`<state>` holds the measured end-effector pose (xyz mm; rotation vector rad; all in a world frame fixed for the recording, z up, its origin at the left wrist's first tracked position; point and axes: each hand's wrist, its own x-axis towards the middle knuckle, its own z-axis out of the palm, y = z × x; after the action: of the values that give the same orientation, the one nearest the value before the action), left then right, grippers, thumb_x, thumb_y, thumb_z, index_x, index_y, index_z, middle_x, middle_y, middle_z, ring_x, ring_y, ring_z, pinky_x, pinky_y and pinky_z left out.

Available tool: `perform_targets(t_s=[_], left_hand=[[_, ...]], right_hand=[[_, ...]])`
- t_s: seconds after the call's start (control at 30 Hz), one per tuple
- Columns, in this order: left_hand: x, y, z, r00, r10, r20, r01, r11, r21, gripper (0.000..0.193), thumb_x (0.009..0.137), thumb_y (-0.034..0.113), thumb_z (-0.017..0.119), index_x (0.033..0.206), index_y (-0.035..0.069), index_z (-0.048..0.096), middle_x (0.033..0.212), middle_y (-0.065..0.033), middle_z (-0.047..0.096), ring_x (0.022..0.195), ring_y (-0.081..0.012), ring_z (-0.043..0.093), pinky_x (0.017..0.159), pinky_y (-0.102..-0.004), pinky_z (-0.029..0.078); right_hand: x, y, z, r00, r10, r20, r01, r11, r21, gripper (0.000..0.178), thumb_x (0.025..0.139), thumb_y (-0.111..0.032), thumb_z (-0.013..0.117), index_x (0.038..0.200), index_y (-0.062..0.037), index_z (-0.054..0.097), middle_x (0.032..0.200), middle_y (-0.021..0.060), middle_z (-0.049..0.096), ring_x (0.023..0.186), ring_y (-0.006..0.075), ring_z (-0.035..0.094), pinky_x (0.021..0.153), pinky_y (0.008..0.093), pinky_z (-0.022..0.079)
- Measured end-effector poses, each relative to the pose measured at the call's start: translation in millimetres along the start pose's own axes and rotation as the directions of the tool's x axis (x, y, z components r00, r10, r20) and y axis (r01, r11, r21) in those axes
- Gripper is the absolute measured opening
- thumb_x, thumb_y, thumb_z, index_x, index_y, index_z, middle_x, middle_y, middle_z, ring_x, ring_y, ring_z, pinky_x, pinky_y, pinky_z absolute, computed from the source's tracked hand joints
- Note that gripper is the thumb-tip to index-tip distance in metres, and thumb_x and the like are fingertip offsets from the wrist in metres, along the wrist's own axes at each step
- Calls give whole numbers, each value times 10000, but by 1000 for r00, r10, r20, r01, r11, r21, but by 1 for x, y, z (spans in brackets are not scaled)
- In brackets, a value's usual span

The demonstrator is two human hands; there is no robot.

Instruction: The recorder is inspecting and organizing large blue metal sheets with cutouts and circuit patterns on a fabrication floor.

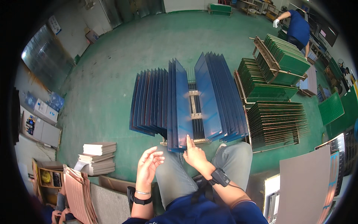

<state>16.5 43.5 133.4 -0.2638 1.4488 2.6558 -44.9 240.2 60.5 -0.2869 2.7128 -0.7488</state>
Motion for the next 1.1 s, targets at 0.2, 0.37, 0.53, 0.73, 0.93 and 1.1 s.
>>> perform_targets(t_s=[0.2, 0.37, 0.53, 0.73, 0.93, 1.1], left_hand=[[-6, 1, -3, 1000, -1, -26, 1, 1000, 1, 335, 901, 167, 525, 1194, 11, 480, 1037, -152, 605, 890, -224, 605, 783, -328, 492], [-8, 2, -5, 1000, 11, -28, -10, 999, 31, 311, 923, 159, 483, 1192, 3, 482, 1052, -162, 599, 896, -225, 603, 794, -326, 489], [-5, 4, 6, 1000, 4, 12, -4, 1000, 31, 311, 922, 160, 486, 1192, 4, 483, 1054, -160, 600, 899, -222, 605, 797, -329, 489], [-7, 6, 18, 999, 23, 48, -25, 999, 46, 324, 923, 166, 487, 1202, 1, 473, 1063, -165, 596, 907, -222, 601, 799, -328, 487], [-3, 19, 38, 984, 102, 148, -103, 995, -2, 406, 922, 213, 499, 1263, 10, 414, 1151, -195, 550, 1000, -272, 579, 850, -362, 481], [-12, 42, 65, 926, 330, 183, -235, 884, -405, 639, 852, 322, 597, 1344, 52, 290, 1292, -93, 451, 1152, -249, 477, 964, -421, 406]], right_hand=[[20, 3, -2, 991, 96, -92, -94, 995, 27, 761, 774, -117, 516, 1409, -35, 103, 1239, 278, 462, 866, 441, 588, 794, 495, 474], [15, 14, -14, 950, 60, -307, 54, 936, 349, 543, 840, -60, 468, 1342, 11, 273, 779, 279, 591, 709, 436, 593, 636, 455, 480], [-7, 40, -25, 873, 106, -476, 193, 822, 536, 375, 880, -136, 508, 1194, 63, 456, 775, 219, 637, 734, 317, 640, 654, 334, 478], [-95, 40, -122, 915, 104, -389, 203, 716, 668, 240, 868, -163, 577, 1032, 13, 568, 927, 84, 611, 862, 181, 575, 752, 312, 460], [-142, 89, -147, 842, 241, -483, 492, 25, 870, 426, 811, -194, 629, 1161, -4, 478, 1104, 84, 550, 999, 194, 538, 872, 335, 433], [-153, 123, -138, 834, 285, -473, 503, -36, 864, 430, 863, -245, 566, 1167, 36, 449, 1054, 130, 595, 907, 202, 598, 800, 313, 487]])
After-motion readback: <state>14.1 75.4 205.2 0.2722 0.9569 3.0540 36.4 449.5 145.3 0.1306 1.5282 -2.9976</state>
